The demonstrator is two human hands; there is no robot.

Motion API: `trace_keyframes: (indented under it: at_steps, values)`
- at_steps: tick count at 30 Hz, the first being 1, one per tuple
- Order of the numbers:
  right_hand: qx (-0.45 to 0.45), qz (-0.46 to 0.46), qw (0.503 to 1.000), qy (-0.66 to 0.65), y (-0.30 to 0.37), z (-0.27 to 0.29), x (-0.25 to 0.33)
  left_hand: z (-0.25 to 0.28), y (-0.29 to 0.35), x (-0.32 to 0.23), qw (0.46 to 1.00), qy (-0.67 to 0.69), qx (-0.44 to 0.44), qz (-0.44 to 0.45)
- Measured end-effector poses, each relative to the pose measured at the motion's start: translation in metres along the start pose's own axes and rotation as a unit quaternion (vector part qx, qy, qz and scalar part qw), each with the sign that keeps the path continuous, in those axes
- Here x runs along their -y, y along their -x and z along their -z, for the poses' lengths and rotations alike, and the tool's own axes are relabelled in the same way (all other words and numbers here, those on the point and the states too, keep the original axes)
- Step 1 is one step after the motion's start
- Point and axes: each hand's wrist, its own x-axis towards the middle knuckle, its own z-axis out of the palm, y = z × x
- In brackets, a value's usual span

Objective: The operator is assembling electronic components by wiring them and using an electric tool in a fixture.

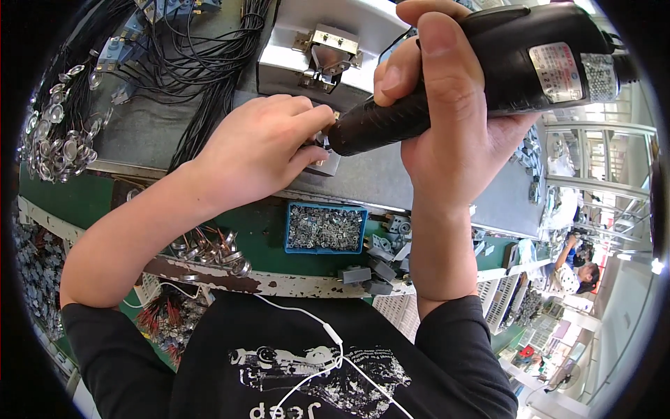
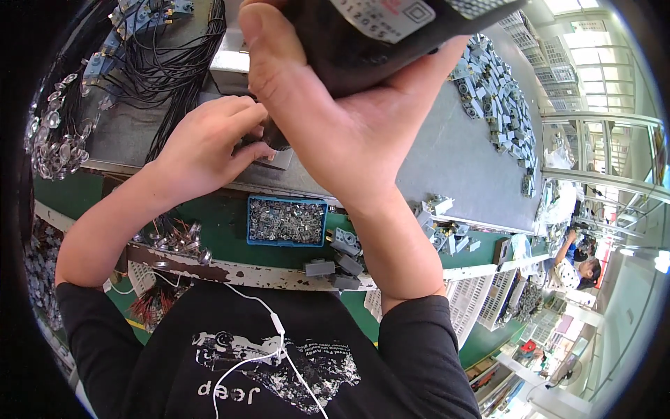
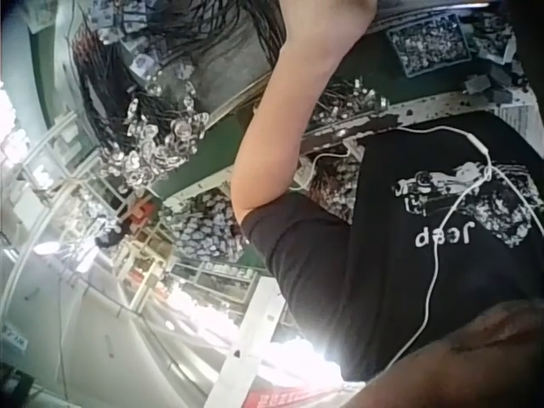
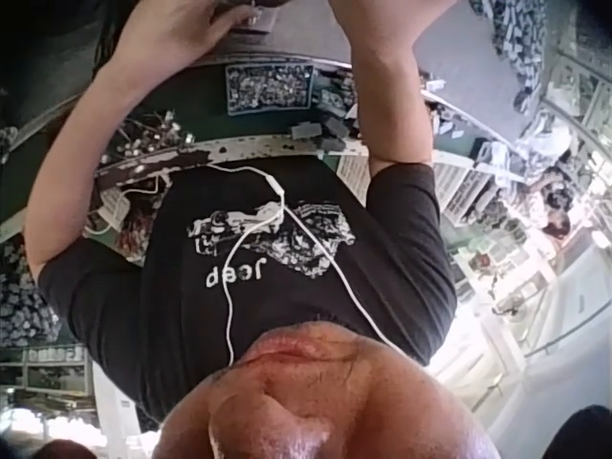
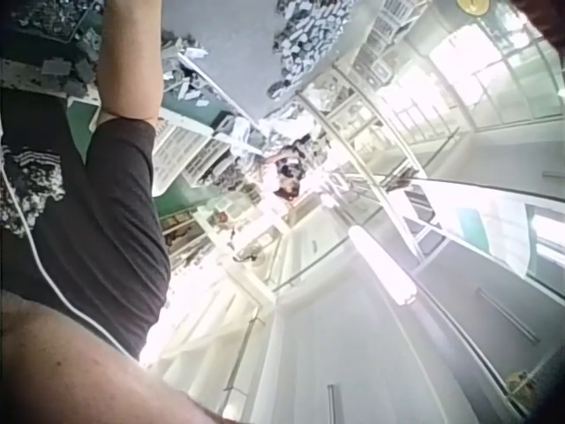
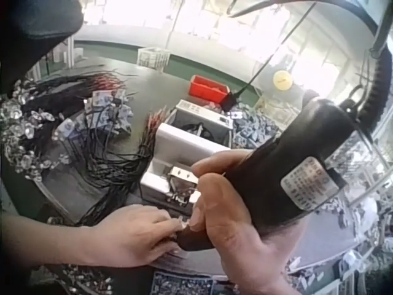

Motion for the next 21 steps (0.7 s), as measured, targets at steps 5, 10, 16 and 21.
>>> trace_keyframes:
  at_steps: [5,10,16,21]
  values:
    - [-0.023,-0.013,1.0,-0.008,-0.001,-0.003,-0.002,-0.003,0.003,-0.003,0.999,-0.027,-0.029,-0.015]
    - [-0.046,-0.025,0.998,-0.021,-0.002,0.001,0.001,0.001,-0.001,-0.006,0.999,-0.037,-0.017,0.0]
    - [-0.104,-0.038,0.993,-0.037,-0.01,0.012,0.006,0.019,-0.007,-0.007,0.993,0.081,-0.073,0.037]
    - [-0.082,0.085,0.992,-0.039,-0.009,0.008,-0.021,0.019,-0.004,-0.006,0.991,0.114,-0.059,0.041]
